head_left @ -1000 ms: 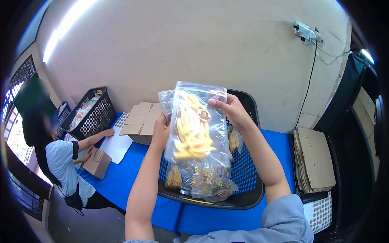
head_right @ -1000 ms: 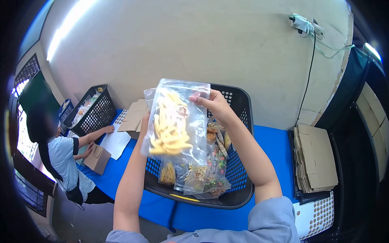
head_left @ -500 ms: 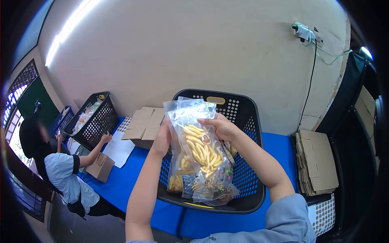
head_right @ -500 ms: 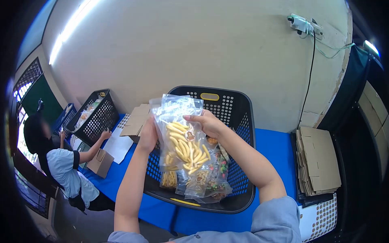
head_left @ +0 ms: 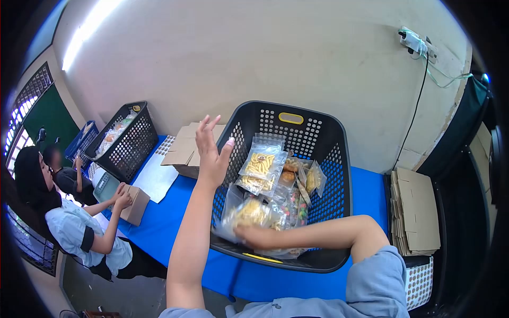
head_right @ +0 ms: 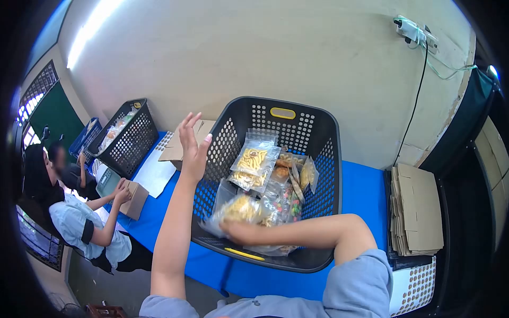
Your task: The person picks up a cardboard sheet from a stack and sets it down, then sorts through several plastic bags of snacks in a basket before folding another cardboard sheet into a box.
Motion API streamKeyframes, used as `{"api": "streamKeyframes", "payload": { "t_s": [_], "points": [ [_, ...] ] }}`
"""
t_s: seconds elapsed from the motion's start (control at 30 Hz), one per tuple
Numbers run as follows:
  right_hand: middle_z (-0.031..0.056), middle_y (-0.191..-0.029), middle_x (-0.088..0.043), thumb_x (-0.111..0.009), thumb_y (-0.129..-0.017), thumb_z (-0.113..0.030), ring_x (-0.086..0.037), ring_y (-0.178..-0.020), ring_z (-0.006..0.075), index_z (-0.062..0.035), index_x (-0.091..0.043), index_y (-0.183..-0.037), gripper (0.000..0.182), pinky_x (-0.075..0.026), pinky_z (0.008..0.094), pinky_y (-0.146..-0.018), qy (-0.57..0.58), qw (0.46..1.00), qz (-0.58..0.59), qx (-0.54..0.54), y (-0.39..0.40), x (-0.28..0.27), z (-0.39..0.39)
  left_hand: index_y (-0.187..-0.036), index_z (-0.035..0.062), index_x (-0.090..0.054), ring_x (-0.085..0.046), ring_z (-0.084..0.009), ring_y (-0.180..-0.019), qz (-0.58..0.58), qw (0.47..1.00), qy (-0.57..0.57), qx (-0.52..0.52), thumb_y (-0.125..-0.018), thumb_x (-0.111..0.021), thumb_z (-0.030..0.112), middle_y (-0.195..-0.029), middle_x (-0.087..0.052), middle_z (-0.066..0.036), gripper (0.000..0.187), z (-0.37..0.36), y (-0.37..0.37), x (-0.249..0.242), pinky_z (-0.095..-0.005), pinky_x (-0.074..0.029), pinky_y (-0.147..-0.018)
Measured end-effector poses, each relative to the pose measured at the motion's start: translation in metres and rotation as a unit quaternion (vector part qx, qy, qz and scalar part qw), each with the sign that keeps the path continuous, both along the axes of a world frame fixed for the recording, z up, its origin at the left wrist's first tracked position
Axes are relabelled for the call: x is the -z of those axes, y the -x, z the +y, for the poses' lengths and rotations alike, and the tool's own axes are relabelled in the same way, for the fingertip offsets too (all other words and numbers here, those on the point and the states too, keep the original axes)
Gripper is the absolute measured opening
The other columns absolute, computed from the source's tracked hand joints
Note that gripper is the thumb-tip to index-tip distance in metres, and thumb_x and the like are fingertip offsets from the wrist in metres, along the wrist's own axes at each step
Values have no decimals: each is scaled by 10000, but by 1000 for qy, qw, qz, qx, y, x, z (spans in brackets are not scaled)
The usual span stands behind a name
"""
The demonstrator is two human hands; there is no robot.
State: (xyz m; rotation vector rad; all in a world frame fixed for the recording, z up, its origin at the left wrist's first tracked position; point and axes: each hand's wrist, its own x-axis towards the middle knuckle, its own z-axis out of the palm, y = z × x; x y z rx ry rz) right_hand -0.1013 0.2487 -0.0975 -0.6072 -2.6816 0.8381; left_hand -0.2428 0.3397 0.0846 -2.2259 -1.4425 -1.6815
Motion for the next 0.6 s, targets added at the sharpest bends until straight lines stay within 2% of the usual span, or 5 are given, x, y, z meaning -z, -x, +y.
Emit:
{"api": "streamKeyframes", "payload": {
  "t_s": [0.17, 0.3, 0.43, 0.5, 0.6],
  "points": [
    [208, -1078, -551, -575, -852, -190, -550, -1034, 355, 31, -473, -1064, 323, -449, 422, -866, 156, 986, -39, -43, 6, 13, 9, -1181, 61, -544, -436, -350, -1220, 159, 964, 175, 126, -853, -599, 273, -1272, -471, -186, 395, -3, -10, 28, -411, -334, -1038],
    [165, -1335, -482, -530, -892, -303, -469, -1216, 214, 46, -467, -1263, 514, -398, 329, -980, 445, 858, -167, -194, -12, -17, 65, -1126, 46, -565, -528, -346, -1106, 170, 953, 178, 174, -839, -612, 229, -1199, -510, -172, 344, -3, -28, 34, -396, -427, -949],
    [73, -981, -677, -643, -788, -278, -619, -941, 188, -47, -677, -1039, 343, -502, 368, -751, 317, 901, -295, -36, -44, 4, 143, -1228, 44, -507, -552, -298, -1061, 160, 958, 196, 137, -843, -627, 183, -1169, -526, -164, 426, -9, -30, 24, -371, -441, -924],
    [194, -1117, -637, -526, -857, -234, -623, -994, 302, -40, -637, -1110, 337, -468, 385, -872, 59, 907, -413, 59, -60, 6, 148, -1219, 48, -506, -562, -321, -1039, 157, 954, 214, 141, -840, -620, 195, -1134, -549, -162, 423, -8, -24, 26, -386, -451, -903],
    [230, -1083, -631, -540, -810, -180, -619, -942, 338, -13, -625, -1064, 315, -476, 396, -820, 171, 904, -376, 112, -77, 114, 156, -1216, 53, -504, -581, -340, -996, 142, 945, 253, 149, -842, -608, 201, -1067, -588, -159, 415, -7, -23, 24, -400, -464, -870]
  ]
}}
